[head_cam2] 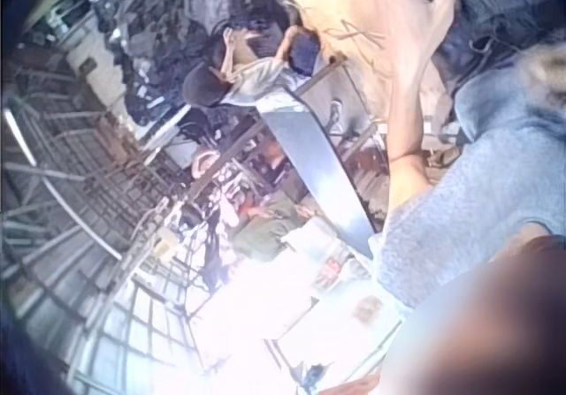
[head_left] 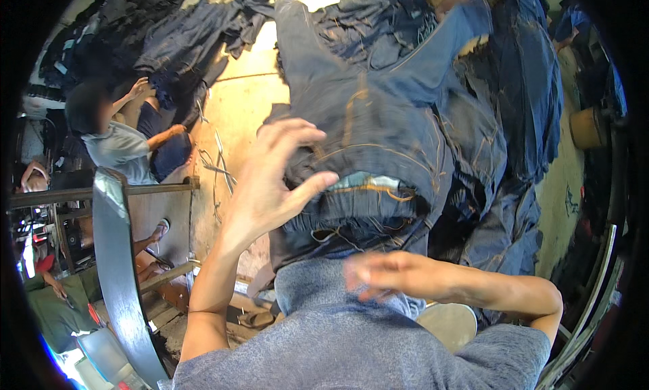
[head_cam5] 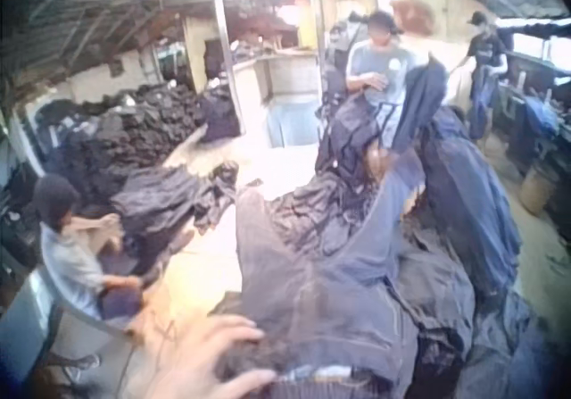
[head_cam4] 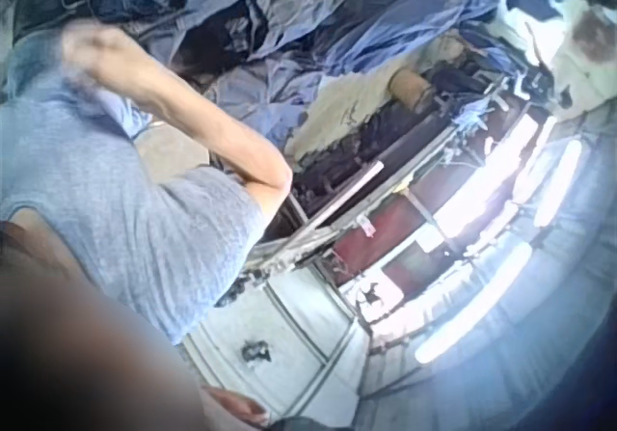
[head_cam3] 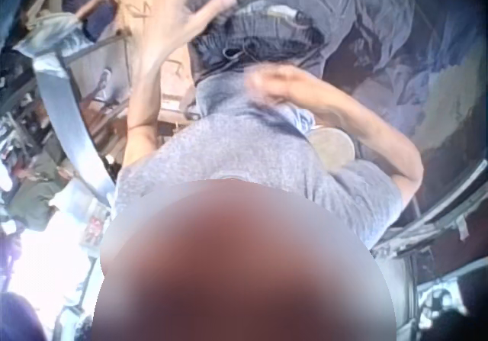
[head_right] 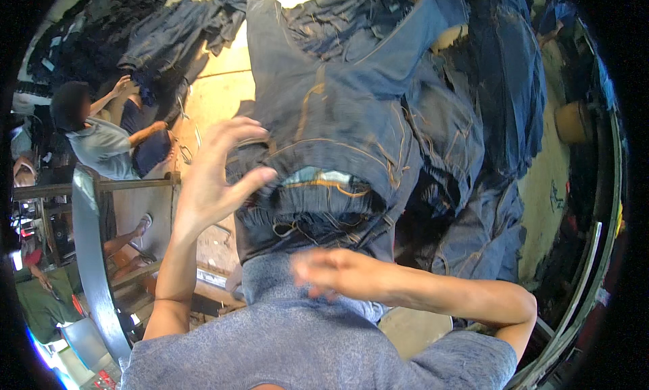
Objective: The person repeatedly picks up dark denim garments from a large pile on a table, turns them inside out, and inspects the interior seams and pockets. They then place the garments back onto the pile. The person handles the items one at a time throughout the clip.
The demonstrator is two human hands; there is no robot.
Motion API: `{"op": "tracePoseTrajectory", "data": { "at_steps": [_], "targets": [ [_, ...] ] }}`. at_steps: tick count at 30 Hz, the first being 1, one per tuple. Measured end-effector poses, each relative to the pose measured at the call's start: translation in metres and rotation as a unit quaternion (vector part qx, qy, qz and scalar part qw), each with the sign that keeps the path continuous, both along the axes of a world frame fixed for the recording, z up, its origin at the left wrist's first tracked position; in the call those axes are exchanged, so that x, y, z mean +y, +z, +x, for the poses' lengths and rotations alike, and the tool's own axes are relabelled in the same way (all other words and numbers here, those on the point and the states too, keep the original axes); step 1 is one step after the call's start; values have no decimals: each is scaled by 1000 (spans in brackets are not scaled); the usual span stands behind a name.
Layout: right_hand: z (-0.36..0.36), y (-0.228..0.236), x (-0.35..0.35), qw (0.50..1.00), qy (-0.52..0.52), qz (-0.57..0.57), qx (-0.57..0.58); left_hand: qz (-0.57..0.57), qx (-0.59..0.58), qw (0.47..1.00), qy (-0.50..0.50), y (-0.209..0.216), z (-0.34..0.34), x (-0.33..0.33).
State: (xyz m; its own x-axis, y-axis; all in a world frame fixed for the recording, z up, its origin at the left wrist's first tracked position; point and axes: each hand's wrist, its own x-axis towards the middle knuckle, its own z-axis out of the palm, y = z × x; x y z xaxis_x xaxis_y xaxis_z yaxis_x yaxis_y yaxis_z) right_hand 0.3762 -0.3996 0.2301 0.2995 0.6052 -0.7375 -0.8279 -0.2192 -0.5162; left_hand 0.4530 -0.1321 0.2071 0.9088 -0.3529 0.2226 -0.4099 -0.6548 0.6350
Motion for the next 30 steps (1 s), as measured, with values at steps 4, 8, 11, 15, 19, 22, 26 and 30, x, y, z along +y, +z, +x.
{"op": "tracePoseTrajectory", "data": {
  "at_steps": [4, 8, 11, 15, 19, 22, 26, 30],
  "targets": [
    [16, 2, -52, 904, 44, -36, -423, 44, 61, 994, -85, -39, -10, -16],
    [78, -16, -51, 654, -28, -272, -706, 64, 1, 997, -38, -43, -7, -35],
    [121, -49, -38, 608, -13, -250, -753, 51, -71, 993, -79, -38, -8, -46],
    [155, -65, -55, 710, 128, -233, -652, 89, -76, 976, -183, -43, -17, -66],
    [175, -60, -58, 708, 106, -254, -650, 146, -87, 968, -186, -53, -20, -80],
    [183, -54, -57, 727, 102, -290, -614, 161, -47, 965, -200, -56, -21, -85],
    [193, -63, -63, 735, 79, -299, -603, 212, -36, 951, -222, -53, -21, -87],
    [236, -56, -101, 631, -45, -357, -687, 86, -98, 975, -181, -39, -20, -73]
  ]
}}
